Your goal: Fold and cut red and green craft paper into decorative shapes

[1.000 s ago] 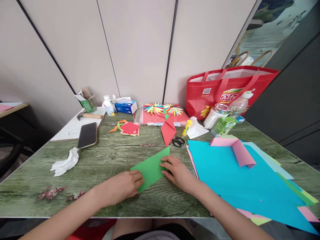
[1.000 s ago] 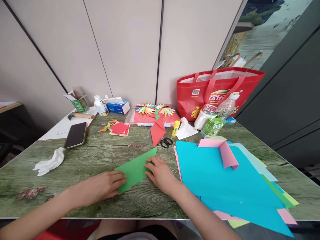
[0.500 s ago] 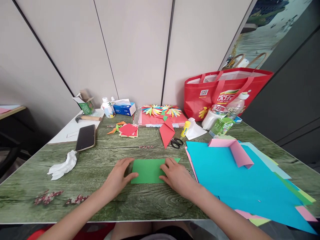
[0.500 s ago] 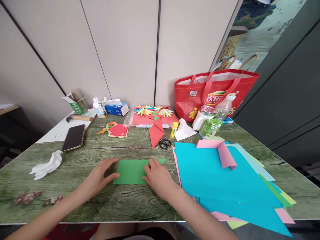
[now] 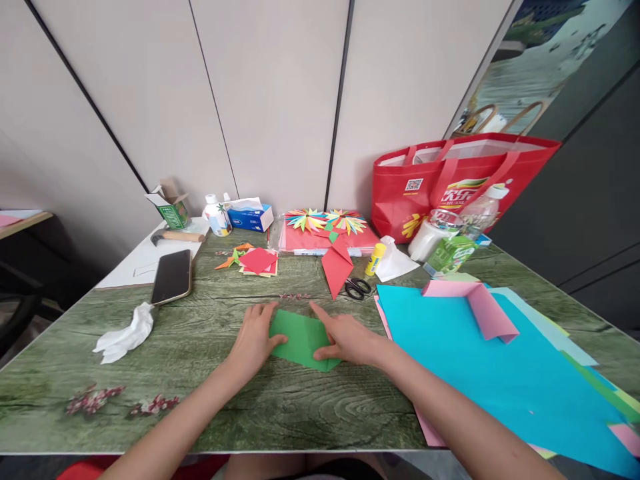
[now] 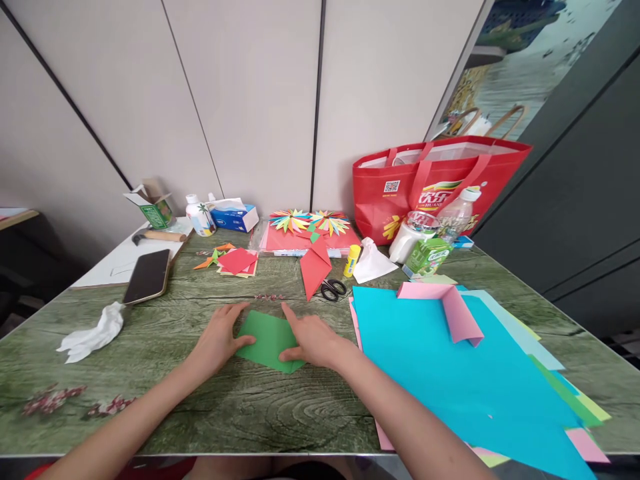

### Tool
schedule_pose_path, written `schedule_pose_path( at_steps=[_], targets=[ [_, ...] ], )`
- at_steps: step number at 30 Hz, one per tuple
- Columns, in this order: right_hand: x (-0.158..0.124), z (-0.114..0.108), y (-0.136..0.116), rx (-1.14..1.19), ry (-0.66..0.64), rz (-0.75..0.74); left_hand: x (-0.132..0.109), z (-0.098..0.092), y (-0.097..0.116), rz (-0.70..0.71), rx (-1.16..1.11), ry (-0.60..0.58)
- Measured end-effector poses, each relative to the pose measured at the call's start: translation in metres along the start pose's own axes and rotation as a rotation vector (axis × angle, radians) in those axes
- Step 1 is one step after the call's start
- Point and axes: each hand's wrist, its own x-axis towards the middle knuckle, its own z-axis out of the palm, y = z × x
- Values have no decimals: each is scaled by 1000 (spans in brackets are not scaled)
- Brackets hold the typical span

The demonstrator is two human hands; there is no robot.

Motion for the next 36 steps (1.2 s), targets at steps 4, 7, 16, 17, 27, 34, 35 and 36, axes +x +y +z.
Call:
schedule_pose_path(
  at_steps=[4,7,16,17,27,34,35,36],
  targets=[
    [-6,6,2,93,88,-59,14,-2,9,-108,-11,-121],
    [-8,11,3,107,140,-49,19,-2,11,-133,-22,-184],
    [-5,15,9,180,152,-68,22,-5,3,-18,-74,-189],
    [-5,15,10,174,148,-54,24,-5,2,6,-77,-194],
    [1,7,9,220,101,-42,32,-5,-11,139,-63,-190],
    [1,17,16,228,131,-59,33,-3,-15,67,-186,-168],
    [2,17,16,238,113,-51,34,-3,-16,61,-234,-168],
    [2,16,15,249,102,-49,36,-3,-17,60,-292,-172]
  ],
)
